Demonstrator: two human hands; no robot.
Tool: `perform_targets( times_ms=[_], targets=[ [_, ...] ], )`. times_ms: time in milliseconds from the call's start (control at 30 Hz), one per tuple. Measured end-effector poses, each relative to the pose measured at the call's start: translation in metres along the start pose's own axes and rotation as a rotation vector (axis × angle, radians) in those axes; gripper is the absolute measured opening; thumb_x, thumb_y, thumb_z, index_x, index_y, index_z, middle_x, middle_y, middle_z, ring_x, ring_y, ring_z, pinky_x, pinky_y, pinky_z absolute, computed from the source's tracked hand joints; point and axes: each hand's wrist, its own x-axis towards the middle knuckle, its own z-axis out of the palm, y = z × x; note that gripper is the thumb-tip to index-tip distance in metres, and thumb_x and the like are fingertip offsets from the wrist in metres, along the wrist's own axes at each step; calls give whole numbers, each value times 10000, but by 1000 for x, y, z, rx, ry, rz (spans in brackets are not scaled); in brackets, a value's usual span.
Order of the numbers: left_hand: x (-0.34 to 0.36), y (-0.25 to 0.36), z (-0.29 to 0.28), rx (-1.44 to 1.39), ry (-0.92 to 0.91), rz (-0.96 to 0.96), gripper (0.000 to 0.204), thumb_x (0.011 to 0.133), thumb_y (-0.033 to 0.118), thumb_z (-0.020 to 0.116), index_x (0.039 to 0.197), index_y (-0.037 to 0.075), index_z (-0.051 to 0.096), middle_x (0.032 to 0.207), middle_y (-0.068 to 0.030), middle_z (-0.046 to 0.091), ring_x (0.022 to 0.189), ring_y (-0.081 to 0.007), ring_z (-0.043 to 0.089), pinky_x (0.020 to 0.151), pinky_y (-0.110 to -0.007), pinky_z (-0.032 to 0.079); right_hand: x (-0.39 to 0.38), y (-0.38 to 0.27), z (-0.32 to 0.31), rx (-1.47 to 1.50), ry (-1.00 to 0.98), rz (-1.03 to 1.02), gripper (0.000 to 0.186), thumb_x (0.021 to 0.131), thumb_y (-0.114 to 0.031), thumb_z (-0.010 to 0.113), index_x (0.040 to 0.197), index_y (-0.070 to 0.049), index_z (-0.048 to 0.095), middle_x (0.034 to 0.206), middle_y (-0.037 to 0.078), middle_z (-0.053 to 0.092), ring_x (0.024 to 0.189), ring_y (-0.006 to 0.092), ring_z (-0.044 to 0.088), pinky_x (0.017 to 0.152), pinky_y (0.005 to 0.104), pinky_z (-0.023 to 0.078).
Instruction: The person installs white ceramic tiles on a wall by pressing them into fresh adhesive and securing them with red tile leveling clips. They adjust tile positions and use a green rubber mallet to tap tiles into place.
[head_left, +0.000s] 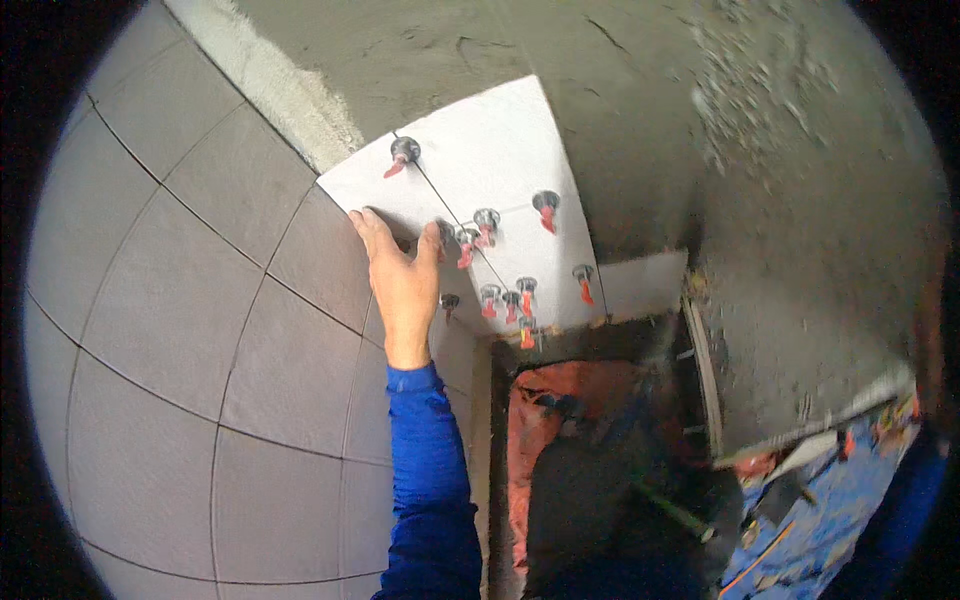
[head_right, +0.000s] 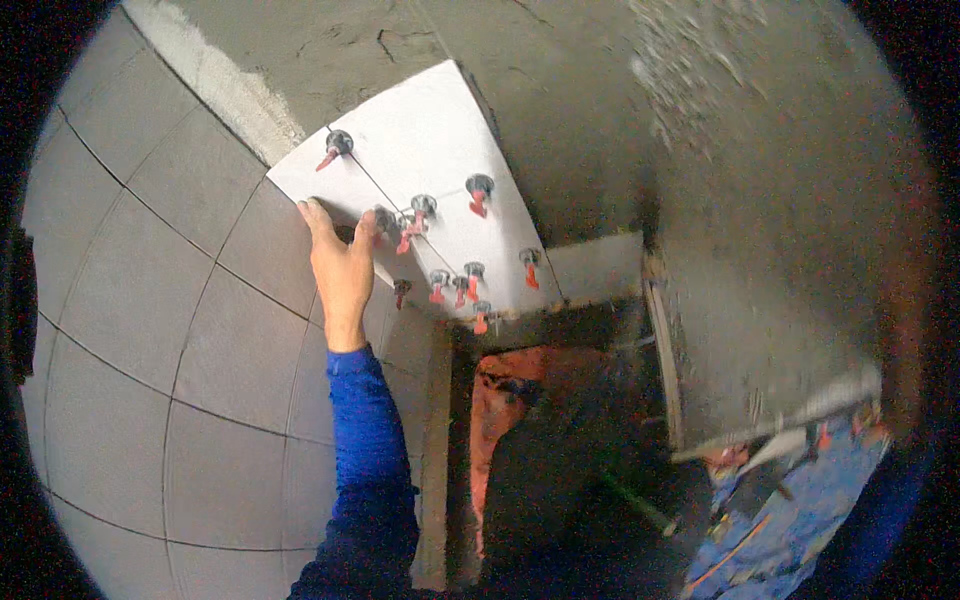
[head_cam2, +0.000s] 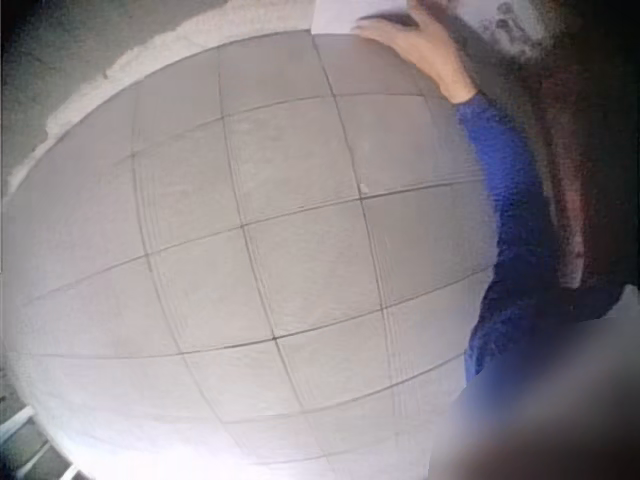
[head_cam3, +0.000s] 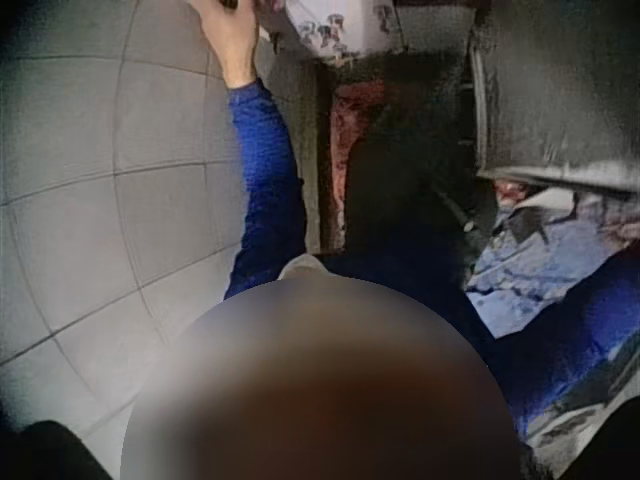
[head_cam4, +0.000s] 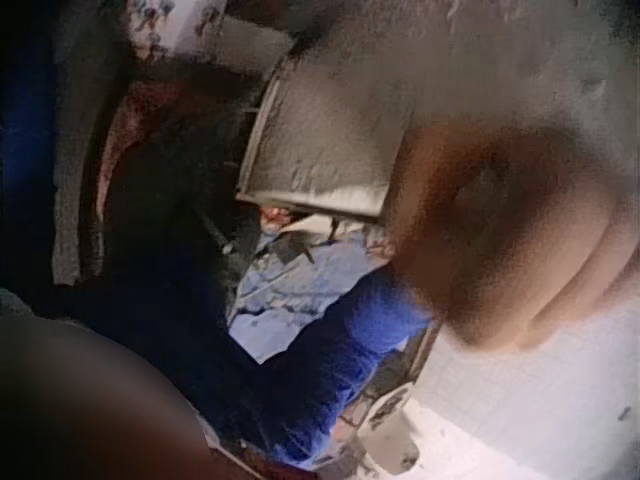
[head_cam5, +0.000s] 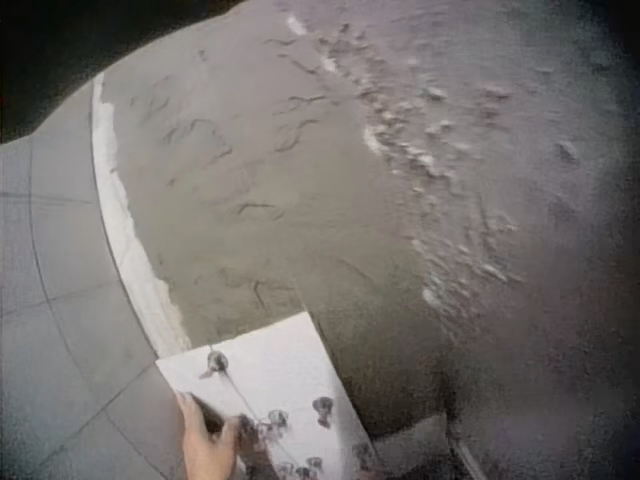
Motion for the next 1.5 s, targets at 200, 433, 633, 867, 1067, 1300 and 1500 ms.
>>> perform_targets(
  times_ms=[200,433,633,867,1067,1300,1500],
  targets=[
    [-1,8,-12,136,57,-71,668,923,334,722,1406,-85,531,1524,-292,426,1324,-382,559,1061,-408,483,83,12,154,526,-229,-215,649,831,-107,740,1401,-33,439,1381,142,495,1251,257,502,1062,354,384],
    [0,1,-12,82,76,-57,606,895,240,761,1373,-81,571,1485,-272,491,1295,-364,584,1014,-392,515,153,10,334,998,-358,-338,730,811,-108,726,1447,-31,376,1443,142,436,1311,265,449,1107,360,337],
    [-4,-3,1,-72,103,-166,526,949,213,726,1388,-38,581,1507,-243,482,1395,-326,488,1099,-409,448,159,10,393,1159,-369,-371,800,794,-108,714,1487,-30,321,1497,142,385,1364,273,402,1146,365,296],
    [-3,-18,-2,-251,133,-166,406,1002,98,607,1393,-13,590,1497,-218,509,1417,-250,461,1156,-351,365,157,15,409,1233,-348,-371,882,774,-109,700,1533,-29,257,1560,142,325,1424,281,349,1191,370,249],
    [-13,-4,-1,-197,298,-159,396,1014,63,531,1390,-50,581,1445,-226,569,1377,-252,510,1156,-361,376,154,12,407,1258,-328,-376,953,757,-110,688,1573,-28,202,1614,142,274,1477,289,303,1230,375,209],
    [-77,-1,40,-421,617,19,447,1014,32,482,1435,-119,477,1537,-274,434,1400,-413,464,1154,-506,399,151,3,414,1259,-304,-392,1035,737,-110,675,1619,-26,138,1676,142,215,1537,297,249,1275,381,162],
    [-99,-5,66,-181,444,77,402,991,-5,517,1386,-71,549,1605,-284,324,1458,-404,397,1181,-498,343,155,-3,406,1179,-286,-395,1020,651,-117,703,1546,3,228,1599,181,289,1478,342,305,1235,412,216]
  ],
)
